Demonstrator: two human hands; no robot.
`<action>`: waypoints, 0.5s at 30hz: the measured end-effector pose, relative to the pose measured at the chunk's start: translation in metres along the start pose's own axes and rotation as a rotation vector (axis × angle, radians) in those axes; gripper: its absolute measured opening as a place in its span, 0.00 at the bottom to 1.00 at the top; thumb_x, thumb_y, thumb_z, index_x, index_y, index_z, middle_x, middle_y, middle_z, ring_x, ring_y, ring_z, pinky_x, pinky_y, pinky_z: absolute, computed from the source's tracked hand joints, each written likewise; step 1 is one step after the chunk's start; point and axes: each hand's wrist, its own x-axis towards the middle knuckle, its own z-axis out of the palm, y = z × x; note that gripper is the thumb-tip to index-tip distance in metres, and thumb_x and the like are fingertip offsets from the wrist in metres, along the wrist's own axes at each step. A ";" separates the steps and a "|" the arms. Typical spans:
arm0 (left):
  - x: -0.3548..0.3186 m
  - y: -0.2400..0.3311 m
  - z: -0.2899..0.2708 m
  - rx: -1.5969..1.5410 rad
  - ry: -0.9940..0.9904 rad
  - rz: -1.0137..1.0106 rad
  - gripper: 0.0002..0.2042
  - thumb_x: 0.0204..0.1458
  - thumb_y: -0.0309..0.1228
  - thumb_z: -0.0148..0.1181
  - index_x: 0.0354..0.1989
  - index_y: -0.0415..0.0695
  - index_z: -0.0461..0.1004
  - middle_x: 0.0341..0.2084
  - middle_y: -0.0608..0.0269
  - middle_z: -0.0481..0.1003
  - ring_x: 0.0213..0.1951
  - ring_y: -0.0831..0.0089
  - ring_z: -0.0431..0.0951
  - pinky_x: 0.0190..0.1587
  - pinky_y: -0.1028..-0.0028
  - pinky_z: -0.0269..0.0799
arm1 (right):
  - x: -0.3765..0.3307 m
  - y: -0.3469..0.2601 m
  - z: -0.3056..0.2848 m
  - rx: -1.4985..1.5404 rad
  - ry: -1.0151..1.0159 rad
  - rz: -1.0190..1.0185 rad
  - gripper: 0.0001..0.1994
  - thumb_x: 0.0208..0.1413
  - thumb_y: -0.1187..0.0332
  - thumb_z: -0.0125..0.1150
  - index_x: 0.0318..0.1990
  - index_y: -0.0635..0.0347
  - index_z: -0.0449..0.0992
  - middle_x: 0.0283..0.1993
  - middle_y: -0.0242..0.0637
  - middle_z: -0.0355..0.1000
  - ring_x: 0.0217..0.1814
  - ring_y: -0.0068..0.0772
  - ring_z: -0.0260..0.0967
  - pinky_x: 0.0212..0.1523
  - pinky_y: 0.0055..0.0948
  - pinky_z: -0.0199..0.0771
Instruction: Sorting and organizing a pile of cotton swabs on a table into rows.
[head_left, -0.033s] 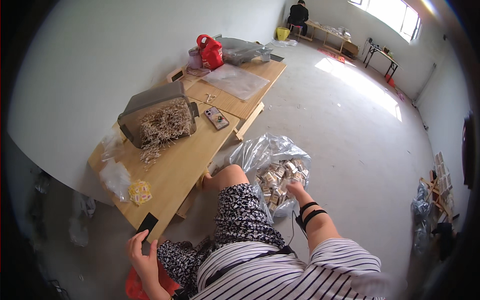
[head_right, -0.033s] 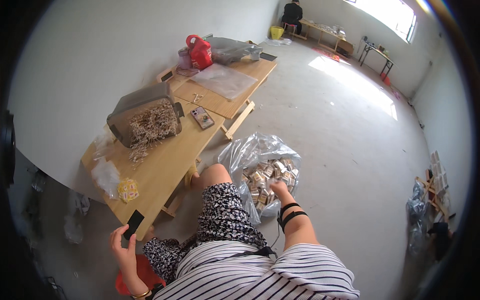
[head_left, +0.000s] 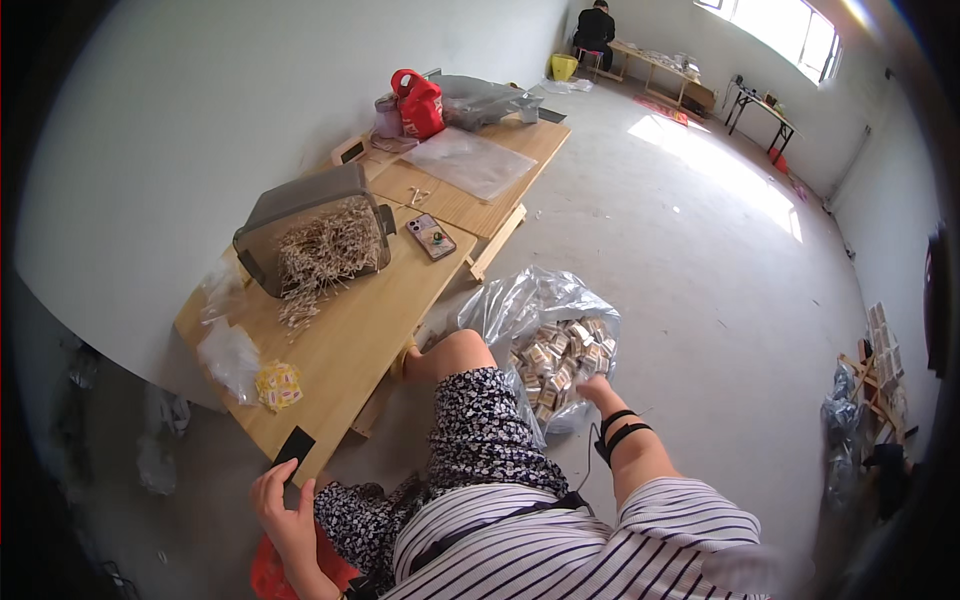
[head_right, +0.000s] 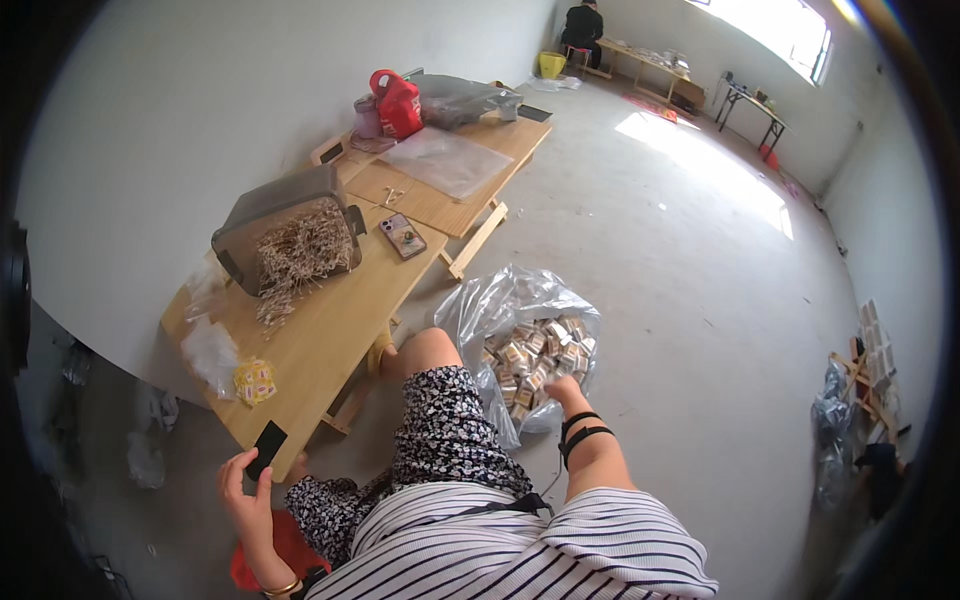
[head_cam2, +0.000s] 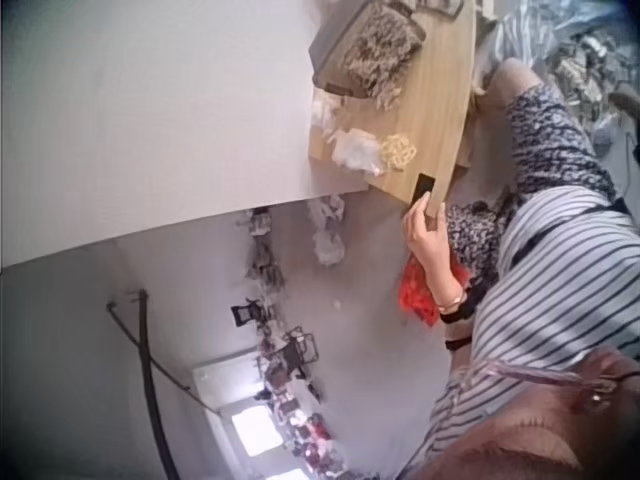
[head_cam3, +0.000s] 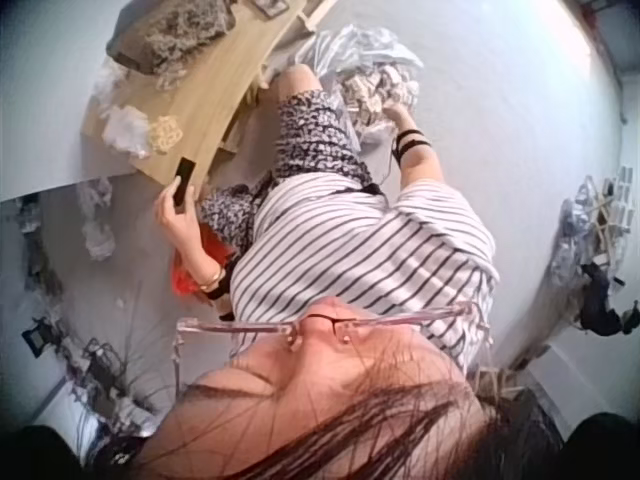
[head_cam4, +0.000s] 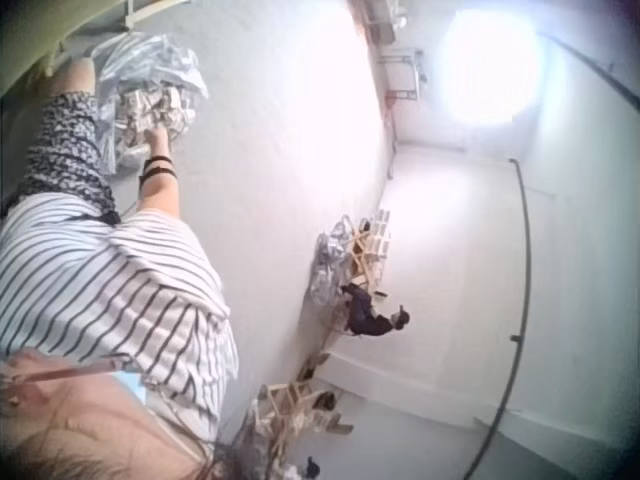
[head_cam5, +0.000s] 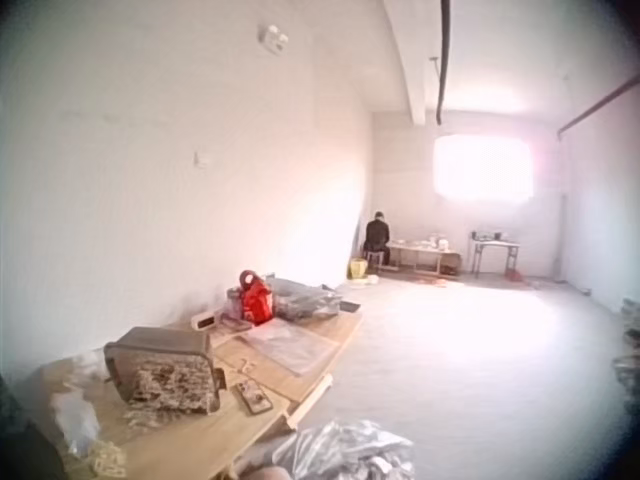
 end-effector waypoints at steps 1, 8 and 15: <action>0.002 0.001 -0.001 0.055 -0.002 0.012 0.15 0.47 0.26 0.71 0.45 0.42 0.79 0.44 0.57 0.80 0.49 0.55 0.76 0.58 0.58 0.68 | -0.012 0.016 0.006 -0.028 -0.159 -0.055 0.18 0.46 0.58 0.64 0.41 0.58 0.84 0.45 0.45 0.82 0.50 0.45 0.80 0.50 0.40 0.79; 0.014 0.006 0.002 0.063 -0.036 0.058 0.15 0.47 0.29 0.71 0.45 0.44 0.80 0.41 0.58 0.81 0.48 0.56 0.76 0.58 0.59 0.67 | -0.038 -0.002 0.026 -0.089 -0.143 0.233 0.26 0.52 0.54 0.63 0.57 0.57 0.78 0.59 0.48 0.74 0.62 0.49 0.71 0.60 0.41 0.72; 0.016 0.009 0.009 -0.001 -0.005 0.127 0.14 0.46 0.28 0.72 0.43 0.45 0.82 0.40 0.60 0.82 0.46 0.57 0.77 0.54 0.61 0.69 | 0.019 -0.071 0.012 0.242 0.222 -0.091 0.19 0.47 0.53 0.66 0.40 0.57 0.85 0.42 0.48 0.82 0.51 0.49 0.79 0.56 0.44 0.75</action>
